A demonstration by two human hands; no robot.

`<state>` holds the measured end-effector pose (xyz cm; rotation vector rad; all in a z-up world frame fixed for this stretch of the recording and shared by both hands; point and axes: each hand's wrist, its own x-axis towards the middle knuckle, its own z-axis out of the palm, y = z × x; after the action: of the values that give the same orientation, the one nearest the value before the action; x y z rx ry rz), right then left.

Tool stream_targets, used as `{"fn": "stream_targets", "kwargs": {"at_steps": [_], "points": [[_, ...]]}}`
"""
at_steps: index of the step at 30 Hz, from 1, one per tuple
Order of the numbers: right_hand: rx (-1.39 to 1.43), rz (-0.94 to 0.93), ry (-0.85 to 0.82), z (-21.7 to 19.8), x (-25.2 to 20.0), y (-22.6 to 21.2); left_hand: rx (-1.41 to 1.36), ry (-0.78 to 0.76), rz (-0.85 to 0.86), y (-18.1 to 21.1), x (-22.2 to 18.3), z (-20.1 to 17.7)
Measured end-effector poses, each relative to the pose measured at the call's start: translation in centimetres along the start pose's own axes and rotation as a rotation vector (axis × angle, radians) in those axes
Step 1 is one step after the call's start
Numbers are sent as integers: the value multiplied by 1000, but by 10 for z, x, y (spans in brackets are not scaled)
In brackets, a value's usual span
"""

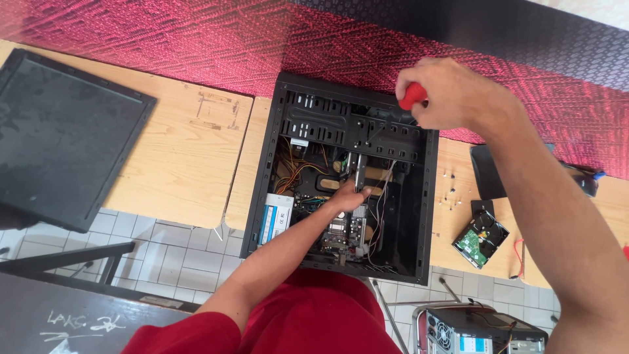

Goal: Connecting internal power cables and using a screwdriver to secure components inside a computer case.

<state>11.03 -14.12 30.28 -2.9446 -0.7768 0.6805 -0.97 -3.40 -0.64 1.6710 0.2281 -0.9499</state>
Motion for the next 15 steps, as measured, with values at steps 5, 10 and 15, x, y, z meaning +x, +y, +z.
{"fn": "stream_targets", "kwargs": {"at_steps": [5,10,15], "points": [[-84,22,3,3,1,0,15,-8,3,4,-5,-2],[-127,-71,70,29,4,34,-4,-6,8,-13,14,4],[-813,-4,379,90,2,76,-33,110,158,-48,51,17]]}}
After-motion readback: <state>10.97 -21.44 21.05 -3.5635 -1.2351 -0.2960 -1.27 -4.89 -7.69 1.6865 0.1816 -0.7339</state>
